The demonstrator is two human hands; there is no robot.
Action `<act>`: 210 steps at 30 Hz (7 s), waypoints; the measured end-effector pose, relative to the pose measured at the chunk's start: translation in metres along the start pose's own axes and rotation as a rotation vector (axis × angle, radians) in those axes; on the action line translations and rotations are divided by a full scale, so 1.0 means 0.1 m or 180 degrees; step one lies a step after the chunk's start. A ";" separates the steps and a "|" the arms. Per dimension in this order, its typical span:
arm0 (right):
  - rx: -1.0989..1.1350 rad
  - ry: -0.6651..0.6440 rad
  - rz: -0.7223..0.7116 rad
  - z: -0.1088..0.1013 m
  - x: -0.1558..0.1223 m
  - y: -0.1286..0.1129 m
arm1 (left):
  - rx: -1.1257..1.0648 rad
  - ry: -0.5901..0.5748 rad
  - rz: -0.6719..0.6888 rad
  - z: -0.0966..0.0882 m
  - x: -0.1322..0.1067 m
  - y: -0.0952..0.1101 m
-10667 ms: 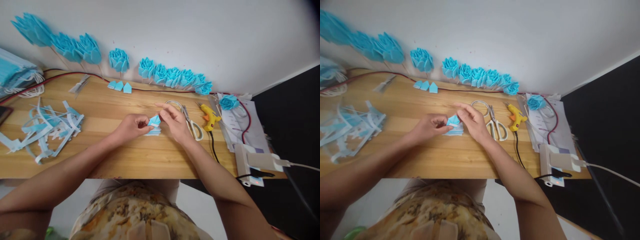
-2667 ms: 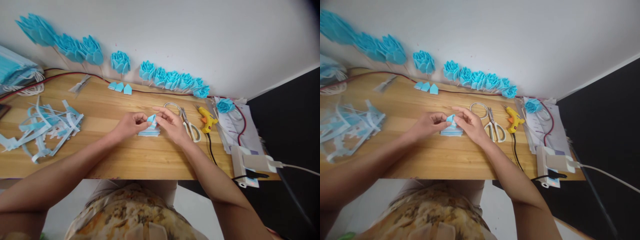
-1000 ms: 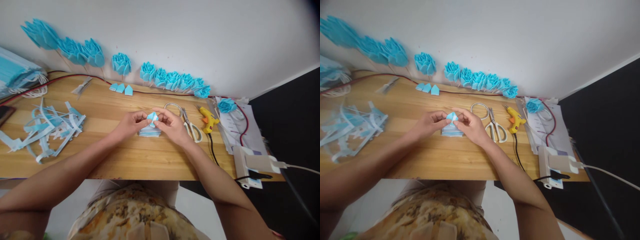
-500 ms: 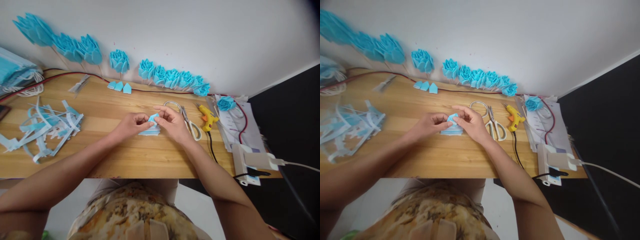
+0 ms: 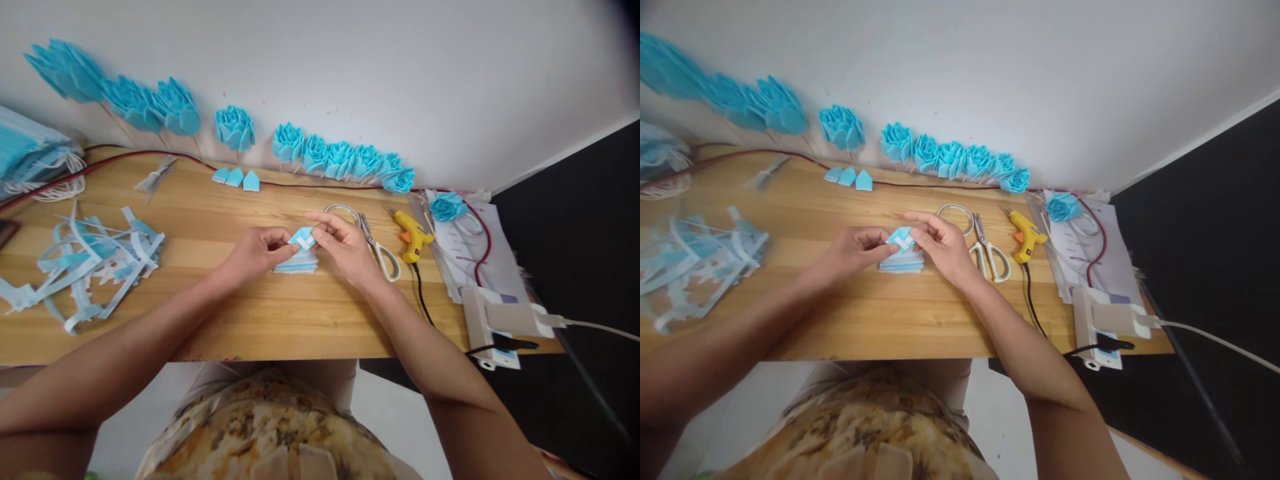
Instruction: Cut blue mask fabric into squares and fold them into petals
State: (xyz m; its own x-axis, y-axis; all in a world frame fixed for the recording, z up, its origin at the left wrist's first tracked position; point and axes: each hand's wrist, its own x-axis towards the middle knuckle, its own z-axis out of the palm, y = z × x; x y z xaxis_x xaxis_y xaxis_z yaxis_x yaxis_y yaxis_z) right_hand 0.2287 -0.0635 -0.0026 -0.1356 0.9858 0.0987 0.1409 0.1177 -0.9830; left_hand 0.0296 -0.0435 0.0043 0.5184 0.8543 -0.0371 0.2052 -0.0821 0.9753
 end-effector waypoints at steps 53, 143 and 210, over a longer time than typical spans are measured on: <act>0.0347 -0.0077 0.0102 0.01 0.03 0.03 | -0.0273 0.0163 -0.0161 -0.02 0.04 -0.03; -0.0148 -0.0281 -0.0121 0.08 -0.03 -0.01 | -0.0100 -0.0032 0.0177 0.03 -0.01 -0.01; -0.3572 -0.0542 -0.0542 0.37 1.63 0.15 | -0.2088 0.1122 -0.0680 -0.09 0.16 -0.10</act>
State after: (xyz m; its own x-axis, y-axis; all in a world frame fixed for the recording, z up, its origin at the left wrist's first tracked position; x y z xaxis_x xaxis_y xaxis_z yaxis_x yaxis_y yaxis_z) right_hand 0.1726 0.0947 -0.0075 -0.3555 0.9281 0.1109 0.8914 0.3724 -0.2585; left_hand 0.0288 -0.0245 -0.0047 0.2053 0.9394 -0.2746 -0.3196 0.3295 0.8884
